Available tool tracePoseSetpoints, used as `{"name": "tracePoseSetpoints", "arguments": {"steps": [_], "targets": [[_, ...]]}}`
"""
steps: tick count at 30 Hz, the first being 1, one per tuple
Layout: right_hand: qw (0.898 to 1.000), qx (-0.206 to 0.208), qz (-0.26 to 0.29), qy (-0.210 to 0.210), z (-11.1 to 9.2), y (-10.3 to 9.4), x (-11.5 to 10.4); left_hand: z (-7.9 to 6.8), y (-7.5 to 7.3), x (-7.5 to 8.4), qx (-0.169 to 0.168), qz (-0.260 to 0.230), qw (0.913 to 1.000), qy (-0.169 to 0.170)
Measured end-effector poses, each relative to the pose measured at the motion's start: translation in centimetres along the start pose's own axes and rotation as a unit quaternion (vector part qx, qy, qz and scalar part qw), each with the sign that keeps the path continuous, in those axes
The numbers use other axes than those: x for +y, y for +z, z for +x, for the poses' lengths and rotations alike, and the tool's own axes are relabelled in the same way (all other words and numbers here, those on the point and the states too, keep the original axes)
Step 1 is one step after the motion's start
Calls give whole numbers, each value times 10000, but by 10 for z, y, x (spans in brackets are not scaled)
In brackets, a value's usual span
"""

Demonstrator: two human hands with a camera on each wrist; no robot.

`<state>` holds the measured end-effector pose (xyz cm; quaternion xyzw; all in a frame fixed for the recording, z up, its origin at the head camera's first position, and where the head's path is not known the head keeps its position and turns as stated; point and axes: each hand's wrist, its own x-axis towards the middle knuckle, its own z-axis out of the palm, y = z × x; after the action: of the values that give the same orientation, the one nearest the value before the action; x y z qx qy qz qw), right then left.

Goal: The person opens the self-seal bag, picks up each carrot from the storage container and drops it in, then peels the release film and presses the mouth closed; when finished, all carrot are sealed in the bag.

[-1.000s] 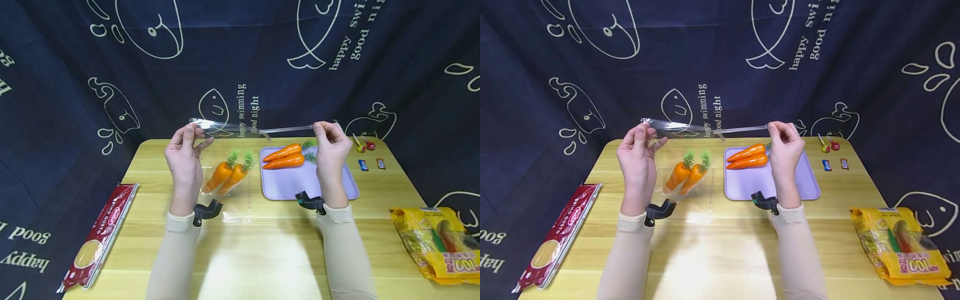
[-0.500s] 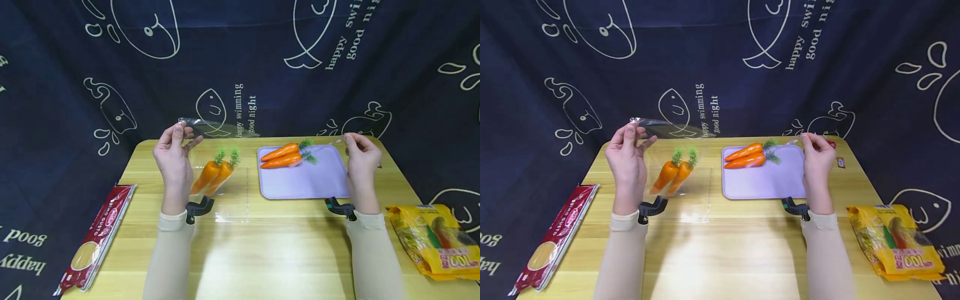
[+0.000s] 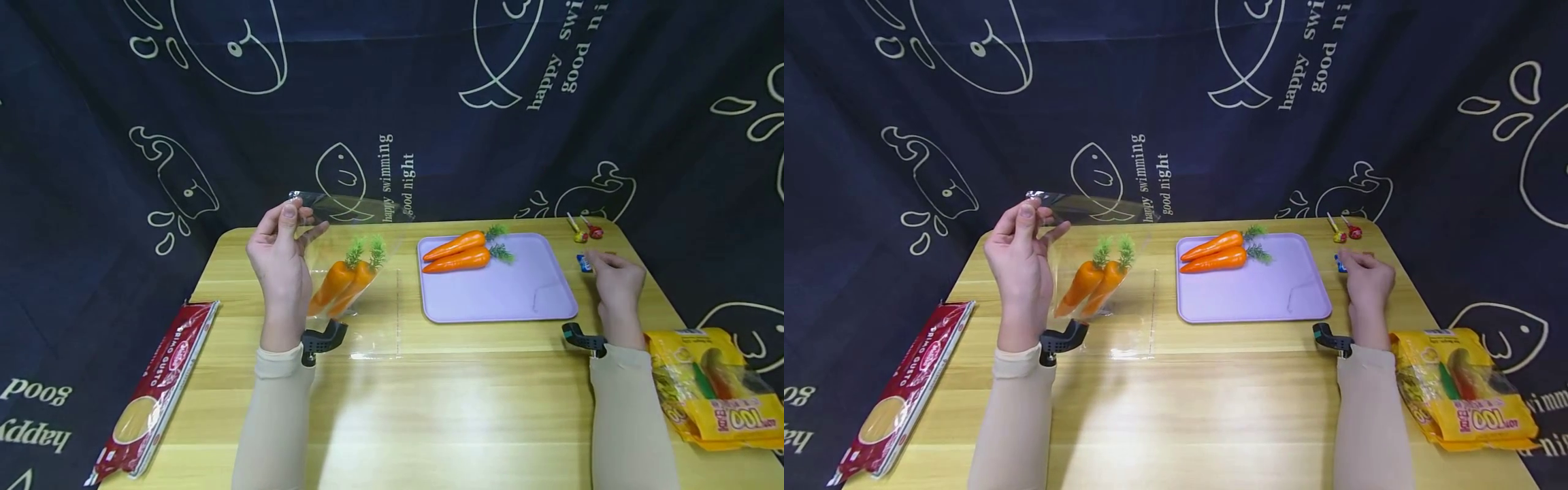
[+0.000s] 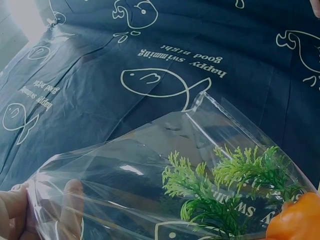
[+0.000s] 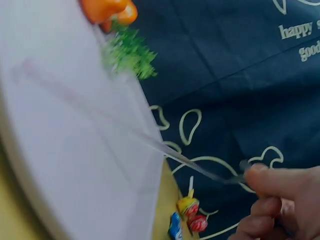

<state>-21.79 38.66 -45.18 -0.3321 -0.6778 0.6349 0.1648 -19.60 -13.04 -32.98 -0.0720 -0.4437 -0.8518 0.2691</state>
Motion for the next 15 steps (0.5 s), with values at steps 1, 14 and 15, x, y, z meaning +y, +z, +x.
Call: {"name": "tracePoseSetpoints", "arguments": {"steps": [1,14,15], "targets": [[9999,57,-123,-1,3,0,3,0,0,0,-5,1,10000,6],[9838,1527,-774,-526,-2,-10,-8,-2,3,-1,-156,-1,9999,-19],[9832,1525,-690,-735,-7,-7,-13,-3,3,-1,-167,-2,9999,-28]]}}
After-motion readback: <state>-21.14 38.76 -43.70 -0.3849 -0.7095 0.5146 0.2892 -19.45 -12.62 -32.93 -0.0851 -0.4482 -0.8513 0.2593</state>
